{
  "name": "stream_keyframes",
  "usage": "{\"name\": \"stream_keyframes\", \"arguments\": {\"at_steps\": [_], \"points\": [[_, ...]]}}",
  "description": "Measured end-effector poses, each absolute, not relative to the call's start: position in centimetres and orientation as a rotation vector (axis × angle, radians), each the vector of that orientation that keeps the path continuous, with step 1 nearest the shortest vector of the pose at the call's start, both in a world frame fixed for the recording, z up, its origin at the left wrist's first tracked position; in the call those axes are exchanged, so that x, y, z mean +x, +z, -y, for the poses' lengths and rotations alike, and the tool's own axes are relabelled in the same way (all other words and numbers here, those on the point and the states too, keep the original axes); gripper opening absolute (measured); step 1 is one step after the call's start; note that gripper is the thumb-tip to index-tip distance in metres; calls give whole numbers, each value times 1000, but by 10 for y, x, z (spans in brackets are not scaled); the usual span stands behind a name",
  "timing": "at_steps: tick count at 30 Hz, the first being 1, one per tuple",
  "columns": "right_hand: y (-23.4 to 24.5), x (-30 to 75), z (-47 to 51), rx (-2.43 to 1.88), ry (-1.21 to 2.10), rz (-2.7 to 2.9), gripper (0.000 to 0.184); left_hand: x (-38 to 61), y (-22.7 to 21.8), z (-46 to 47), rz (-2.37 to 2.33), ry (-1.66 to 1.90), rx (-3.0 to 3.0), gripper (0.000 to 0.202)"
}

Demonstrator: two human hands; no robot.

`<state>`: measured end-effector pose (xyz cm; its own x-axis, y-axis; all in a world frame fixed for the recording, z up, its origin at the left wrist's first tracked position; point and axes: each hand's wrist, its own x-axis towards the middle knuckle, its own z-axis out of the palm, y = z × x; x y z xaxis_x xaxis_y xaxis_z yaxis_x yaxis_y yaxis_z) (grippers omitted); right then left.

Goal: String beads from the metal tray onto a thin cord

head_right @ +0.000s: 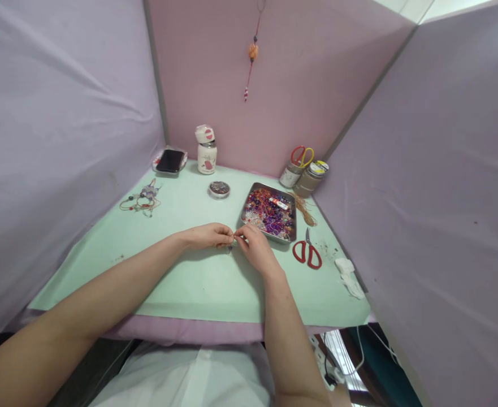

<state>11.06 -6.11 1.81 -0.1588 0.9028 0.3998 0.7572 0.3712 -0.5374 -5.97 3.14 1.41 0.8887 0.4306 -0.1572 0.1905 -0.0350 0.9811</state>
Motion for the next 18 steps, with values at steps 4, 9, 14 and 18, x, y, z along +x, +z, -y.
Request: {"name": "stream_keyframes", "arguments": {"at_steps": [4, 9, 14, 18], "points": [[16, 109, 60, -1444, 274, 1968, 11, -60, 10, -34, -518, 220, 1605, 25], [10, 110, 60, -1490, 331, 1930, 11, -61, 11, -33, -509, 218, 1633, 22], [11, 110, 61, -1567, 555, 1783, 11, -60, 19, -29, -562, 286, 1799, 15], [15, 109, 63, -1590, 764, 1627, 15, -58, 24, -24, -610, 378, 1894, 11]]}}
